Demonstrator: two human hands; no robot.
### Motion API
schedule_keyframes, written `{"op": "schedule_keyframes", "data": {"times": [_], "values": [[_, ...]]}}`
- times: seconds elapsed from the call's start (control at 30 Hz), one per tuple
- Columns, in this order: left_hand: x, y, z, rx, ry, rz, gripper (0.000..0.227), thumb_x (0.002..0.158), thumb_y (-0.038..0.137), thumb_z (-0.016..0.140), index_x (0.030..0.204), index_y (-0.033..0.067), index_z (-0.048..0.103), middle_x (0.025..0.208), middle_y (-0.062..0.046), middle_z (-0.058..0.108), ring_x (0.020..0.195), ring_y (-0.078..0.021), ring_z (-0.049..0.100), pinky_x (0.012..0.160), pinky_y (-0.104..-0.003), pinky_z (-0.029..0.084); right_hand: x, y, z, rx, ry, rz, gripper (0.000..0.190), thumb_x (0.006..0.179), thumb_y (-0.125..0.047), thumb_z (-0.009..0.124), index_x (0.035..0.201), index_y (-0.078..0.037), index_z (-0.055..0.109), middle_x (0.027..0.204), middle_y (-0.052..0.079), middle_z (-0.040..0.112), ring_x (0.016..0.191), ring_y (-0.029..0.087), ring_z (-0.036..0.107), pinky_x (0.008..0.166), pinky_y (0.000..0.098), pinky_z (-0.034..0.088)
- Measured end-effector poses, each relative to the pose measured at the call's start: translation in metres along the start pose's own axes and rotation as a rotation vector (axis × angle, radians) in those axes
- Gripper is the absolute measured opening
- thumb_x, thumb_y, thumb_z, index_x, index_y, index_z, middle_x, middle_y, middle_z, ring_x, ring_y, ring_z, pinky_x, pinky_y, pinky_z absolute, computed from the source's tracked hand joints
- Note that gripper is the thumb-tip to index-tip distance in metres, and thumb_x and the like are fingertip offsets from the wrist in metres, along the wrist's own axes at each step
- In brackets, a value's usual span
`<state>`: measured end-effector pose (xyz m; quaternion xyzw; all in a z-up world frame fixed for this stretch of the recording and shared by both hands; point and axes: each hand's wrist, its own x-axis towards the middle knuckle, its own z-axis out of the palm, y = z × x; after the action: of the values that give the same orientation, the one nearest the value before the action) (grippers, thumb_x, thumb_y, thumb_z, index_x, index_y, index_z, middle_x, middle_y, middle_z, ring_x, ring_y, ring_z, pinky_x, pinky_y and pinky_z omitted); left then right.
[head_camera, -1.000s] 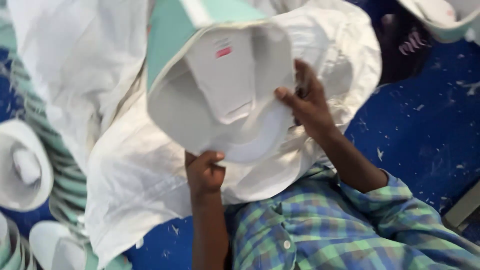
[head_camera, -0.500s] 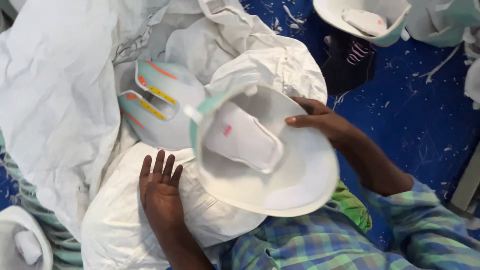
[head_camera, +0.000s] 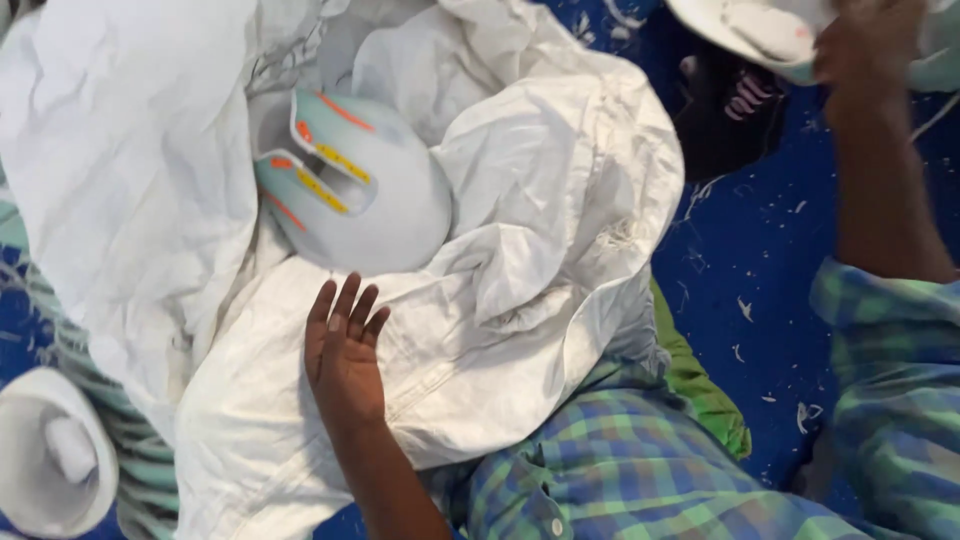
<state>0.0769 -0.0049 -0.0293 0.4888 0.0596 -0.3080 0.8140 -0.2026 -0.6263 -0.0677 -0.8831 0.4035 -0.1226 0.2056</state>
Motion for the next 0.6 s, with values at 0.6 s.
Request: {"op": "schedule_keyframes", "data": {"times": [0.6], "values": [[0.002,-0.002,-0.002,0.014,-0.019,-0.014,0.055,0.104,0.018,0.053,0.153,-0.0017,0.039,0.151,-0.025,0.053,0.131,-0.0342,0.059,0.104,-0.046,0.052,-0.017,0.124,0.05,-0.451,0.324,-0.16,0.01,0.105,-0.011,0.055,0.107,-0.008,0.064,0.104,0.011,0.064,0.099,0.033,0.065,0.086,0.0435,0.056]]}}
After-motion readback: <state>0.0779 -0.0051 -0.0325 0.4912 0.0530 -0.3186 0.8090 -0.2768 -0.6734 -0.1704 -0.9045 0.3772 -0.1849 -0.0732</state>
